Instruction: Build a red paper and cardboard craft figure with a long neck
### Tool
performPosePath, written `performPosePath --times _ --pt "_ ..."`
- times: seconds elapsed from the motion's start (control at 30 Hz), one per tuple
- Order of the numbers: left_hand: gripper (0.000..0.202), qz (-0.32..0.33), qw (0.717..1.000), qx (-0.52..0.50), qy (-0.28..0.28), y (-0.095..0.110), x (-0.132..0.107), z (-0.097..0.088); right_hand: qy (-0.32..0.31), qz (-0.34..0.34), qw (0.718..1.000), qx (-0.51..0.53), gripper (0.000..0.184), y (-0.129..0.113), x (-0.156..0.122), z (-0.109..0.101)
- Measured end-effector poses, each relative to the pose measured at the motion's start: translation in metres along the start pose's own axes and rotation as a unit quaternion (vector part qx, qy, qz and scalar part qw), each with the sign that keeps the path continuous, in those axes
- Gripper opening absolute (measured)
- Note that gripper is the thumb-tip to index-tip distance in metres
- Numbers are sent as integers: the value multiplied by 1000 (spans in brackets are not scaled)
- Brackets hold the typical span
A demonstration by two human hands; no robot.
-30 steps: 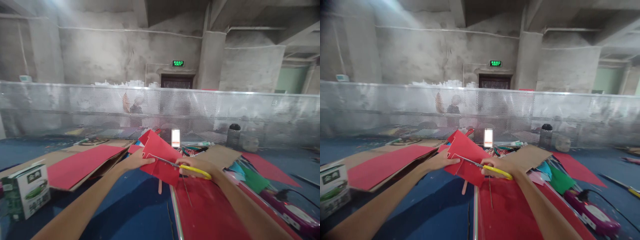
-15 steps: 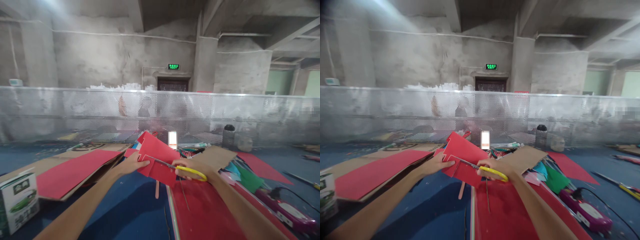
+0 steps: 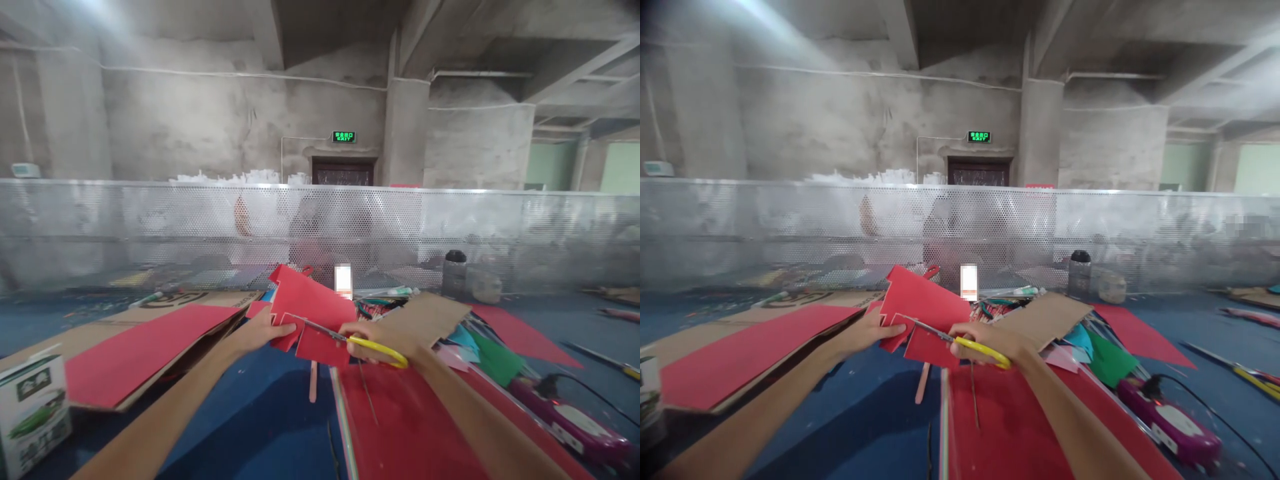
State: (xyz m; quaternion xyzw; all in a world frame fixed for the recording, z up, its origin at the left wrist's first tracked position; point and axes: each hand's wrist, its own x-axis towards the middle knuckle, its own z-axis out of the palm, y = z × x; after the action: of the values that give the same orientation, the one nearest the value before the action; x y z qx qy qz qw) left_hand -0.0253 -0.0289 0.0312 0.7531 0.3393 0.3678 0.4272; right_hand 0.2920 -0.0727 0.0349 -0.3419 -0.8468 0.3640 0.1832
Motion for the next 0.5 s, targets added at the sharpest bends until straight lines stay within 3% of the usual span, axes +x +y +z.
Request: performPosePath --times 0.3,0.5 --pt "54 -8 999 -19 -46 1 1 2 8 2 999 -34 40 -11 -3 2" --pt "59 17 999 2 -30 -2 3 5 3 -10 1000 10 44 -3 1 3"
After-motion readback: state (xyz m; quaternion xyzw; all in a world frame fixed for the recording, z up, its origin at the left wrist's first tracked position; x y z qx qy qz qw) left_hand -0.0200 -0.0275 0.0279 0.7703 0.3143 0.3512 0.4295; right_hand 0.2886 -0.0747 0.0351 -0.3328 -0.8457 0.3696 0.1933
